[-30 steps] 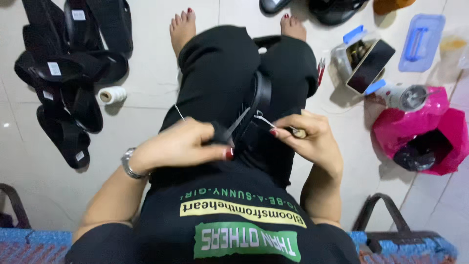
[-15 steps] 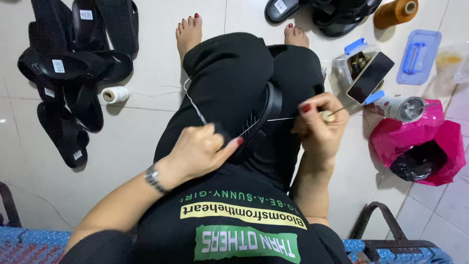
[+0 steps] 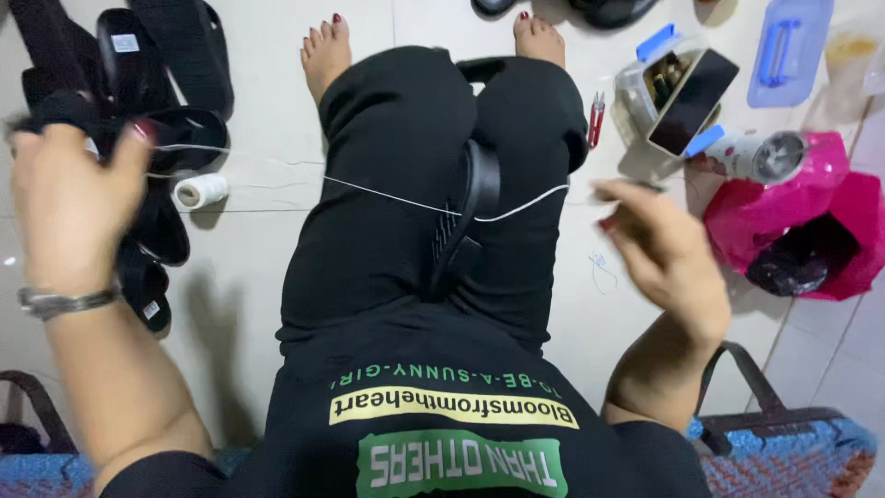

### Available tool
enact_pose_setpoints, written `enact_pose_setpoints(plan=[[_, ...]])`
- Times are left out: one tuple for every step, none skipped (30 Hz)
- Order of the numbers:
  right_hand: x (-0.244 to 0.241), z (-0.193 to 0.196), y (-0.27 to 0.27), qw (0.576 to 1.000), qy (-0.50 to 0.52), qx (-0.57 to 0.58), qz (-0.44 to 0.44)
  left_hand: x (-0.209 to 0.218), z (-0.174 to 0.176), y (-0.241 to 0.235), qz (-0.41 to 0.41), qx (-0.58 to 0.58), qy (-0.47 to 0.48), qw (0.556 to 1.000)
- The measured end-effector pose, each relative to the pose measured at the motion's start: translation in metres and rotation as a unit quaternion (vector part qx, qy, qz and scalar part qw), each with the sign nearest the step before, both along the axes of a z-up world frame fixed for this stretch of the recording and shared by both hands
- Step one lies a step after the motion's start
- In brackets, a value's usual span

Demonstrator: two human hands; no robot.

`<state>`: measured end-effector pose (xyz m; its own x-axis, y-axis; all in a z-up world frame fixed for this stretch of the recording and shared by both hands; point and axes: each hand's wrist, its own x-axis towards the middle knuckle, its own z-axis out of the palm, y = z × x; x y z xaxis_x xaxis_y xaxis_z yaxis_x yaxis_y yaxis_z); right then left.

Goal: The person sits on the floor and sews a black slipper using a needle and white thread. They repeatedly insert the needle into the slipper strap and pull the thread through to secure it. Finally, they use a pair of scissors to cut the thread.

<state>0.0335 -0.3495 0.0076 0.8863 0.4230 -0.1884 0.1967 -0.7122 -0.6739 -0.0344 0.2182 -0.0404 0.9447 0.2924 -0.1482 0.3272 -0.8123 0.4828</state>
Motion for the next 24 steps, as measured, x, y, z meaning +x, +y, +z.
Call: enact_pose_setpoints(plan=[[-0.005, 0.001, 0.007, 0.998, -0.012, -0.025, 0.06, 0.004, -0.002, -0.009, -0.068, 0.21, 0.018, 0.975], [-0.009, 0.002, 0.014, 0.991, -0.024, -0.05, 0.119, 0.009, -0.004, -0.018, -0.132, 0.41, 0.03, 0.902], [-0.009, 0.003, 0.021, 0.991, -0.022, -0.054, 0.118, 0.024, 0.007, -0.051, -0.135, 0.406, 0.031, 0.904], [-0.009, 0.003, 0.028, 0.981, -0.073, -0.093, 0.153, 0.038, 0.019, -0.084, -0.222, 0.295, -0.019, 0.929], [-0.008, 0.003, 0.037, 0.965, -0.126, -0.129, 0.192, 0.052, 0.033, -0.115, -0.3, 0.182, -0.069, 0.934], [-0.007, 0.003, 0.04, 0.964, -0.125, -0.13, 0.194, 0.058, 0.04, -0.139, -0.298, 0.18, -0.068, 0.935], [-0.007, 0.003, 0.043, 0.957, -0.135, -0.16, 0.2, 0.065, 0.047, -0.163, -0.363, 0.066, -0.055, 0.928], [-0.007, 0.002, 0.046, 0.949, -0.146, -0.189, 0.206, 0.071, 0.055, -0.187, -0.422, -0.051, -0.042, 0.904], [-0.005, 0.004, 0.048, 0.949, -0.145, -0.19, 0.208, 0.072, 0.053, -0.194, -0.42, -0.052, -0.042, 0.905], [-0.004, 0.005, 0.05, 0.944, -0.155, -0.193, 0.217, 0.073, 0.051, -0.201, -0.43, -0.076, -0.057, 0.898], [-0.002, 0.007, 0.051, 0.94, -0.166, -0.196, 0.226, 0.074, 0.05, -0.209, -0.44, -0.099, -0.073, 0.89], [0.0, 0.008, 0.052, 0.939, -0.166, -0.197, 0.227, 0.075, 0.046, -0.21, -0.439, -0.099, -0.073, 0.89], [0.001, 0.009, 0.054, 0.937, -0.165, -0.199, 0.234, 0.076, 0.043, -0.212, -0.438, -0.092, -0.093, 0.889], [0.002, 0.01, 0.055, 0.935, -0.164, -0.202, 0.24, 0.077, 0.039, -0.213, -0.436, -0.085, -0.114, 0.889], [0.004, 0.011, 0.055, 0.935, -0.164, -0.201, 0.241, 0.076, 0.037, -0.213, -0.435, -0.085, -0.113, 0.889], [0.005, 0.012, 0.055, 0.935, -0.166, -0.198, 0.244, 0.076, 0.035, -0.213, -0.432, -0.095, -0.122, 0.889], [0.006, 0.012, 0.055, 0.934, -0.167, -0.195, 0.248, 0.076, 0.033, -0.213, -0.428, -0.106, -0.13, 0.888], [0.008, 0.014, 0.057, 0.934, -0.167, -0.195, 0.249, 0.076, 0.033, -0.213, -0.427, -0.106, -0.13, 0.888], [0.009, 0.016, 0.058, 0.934, -0.17, -0.19, 0.251, 0.077, 0.033, -0.214, -0.426, -0.111, -0.137, 0.888], [0.01, 0.018, 0.059, 0.933, -0.173, -0.185, 0.254, 0.077, 0.033, -0.214, -0.425, -0.115, -0.143, 0.887], [0.011, 0.022, 0.06, 0.933, -0.172, -0.186, 0.254, 0.077, 0.032, -0.214, -0.424, -0.115, -0.143, 0.887], [0.012, 0.025, 0.062, 0.934, -0.164, -0.188, 0.254, 0.078, 0.031, -0.214, -0.427, -0.103, -0.147, 0.886], [0.012, 0.029, 0.063, 0.936, -0.156, -0.189, 0.254, 0.078, 0.03, -0.214, -0.43, -0.091, -0.149, 0.886], [0.009, 0.035, 0.066, 0.936, -0.155, -0.19, 0.254, 0.079, 0.029, -0.215, -0.43, -0.092, -0.149, 0.886]])
